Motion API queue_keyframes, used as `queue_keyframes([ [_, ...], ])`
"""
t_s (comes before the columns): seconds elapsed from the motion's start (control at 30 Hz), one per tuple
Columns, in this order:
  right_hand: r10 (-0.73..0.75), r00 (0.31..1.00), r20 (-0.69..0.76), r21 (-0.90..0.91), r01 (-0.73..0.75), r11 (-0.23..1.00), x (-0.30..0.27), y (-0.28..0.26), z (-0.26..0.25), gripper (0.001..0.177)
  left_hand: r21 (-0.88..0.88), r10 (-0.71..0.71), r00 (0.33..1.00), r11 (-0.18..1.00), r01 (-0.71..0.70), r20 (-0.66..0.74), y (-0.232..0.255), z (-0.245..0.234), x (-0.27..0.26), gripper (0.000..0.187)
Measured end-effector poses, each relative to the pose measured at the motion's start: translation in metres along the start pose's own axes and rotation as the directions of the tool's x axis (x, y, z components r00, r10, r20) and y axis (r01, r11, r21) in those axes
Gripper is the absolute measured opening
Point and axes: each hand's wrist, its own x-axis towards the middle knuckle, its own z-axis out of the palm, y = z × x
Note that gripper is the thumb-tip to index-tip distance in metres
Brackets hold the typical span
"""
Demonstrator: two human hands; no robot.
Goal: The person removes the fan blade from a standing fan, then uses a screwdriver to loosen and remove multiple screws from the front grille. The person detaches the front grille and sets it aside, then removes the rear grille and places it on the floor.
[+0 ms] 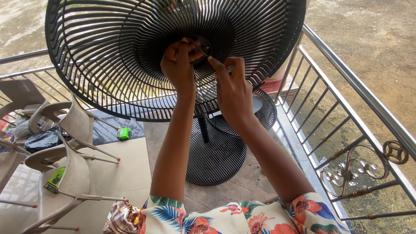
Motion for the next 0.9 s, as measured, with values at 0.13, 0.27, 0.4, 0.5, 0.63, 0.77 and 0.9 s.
queue_keyframes([
  [0.13, 0.035, 0.999, 0.034, -0.001, -0.035, 0.999, 0.000, 0.001, 0.001, 0.035, 0.077, 0.075, 0.997, 0.994, -0.076, 0.003, -0.001, 0.001, 0.000, 0.016],
  [0.27, -0.001, 1.000, 0.011, 0.024, 0.001, 1.000, -0.003, 0.004, -0.001, 0.035, 0.160, 0.125, 0.992, 0.980, -0.120, -0.017, -0.003, 0.004, -0.003, 0.018],
  [0.4, 0.020, 1.000, 0.015, 0.034, -0.021, 0.999, -0.004, 0.006, -0.003, 0.031, 0.297, 0.227, 0.974, 0.930, -0.219, 0.006, -0.002, 0.004, -0.006, 0.020],
  [0.5, 0.040, 0.999, 0.031, 0.034, -0.041, 0.999, -0.005, 0.009, -0.002, 0.031, 0.316, 0.241, 0.970, 0.919, -0.234, 0.018, 0.000, 0.004, -0.007, 0.020],
  [0.63, 0.060, 0.997, 0.049, 0.032, -0.061, 0.998, -0.003, 0.013, 0.000, 0.030, 0.330, 0.214, 0.976, 0.919, -0.214, 0.038, 0.004, 0.002, -0.009, 0.018],
  [0.77, 0.057, 0.997, 0.049, 0.055, -0.060, 0.997, -0.002, 0.015, 0.002, 0.030, 0.280, 0.208, 0.976, 0.936, -0.216, 0.058, 0.005, 0.000, -0.010, 0.017],
  [0.9, 0.079, 0.995, 0.062, 0.101, -0.085, 0.991, -0.001, 0.015, 0.002, 0.030, 0.249, 0.220, 0.973, 0.941, -0.230, 0.067, 0.005, 0.000, -0.009, 0.015],
])
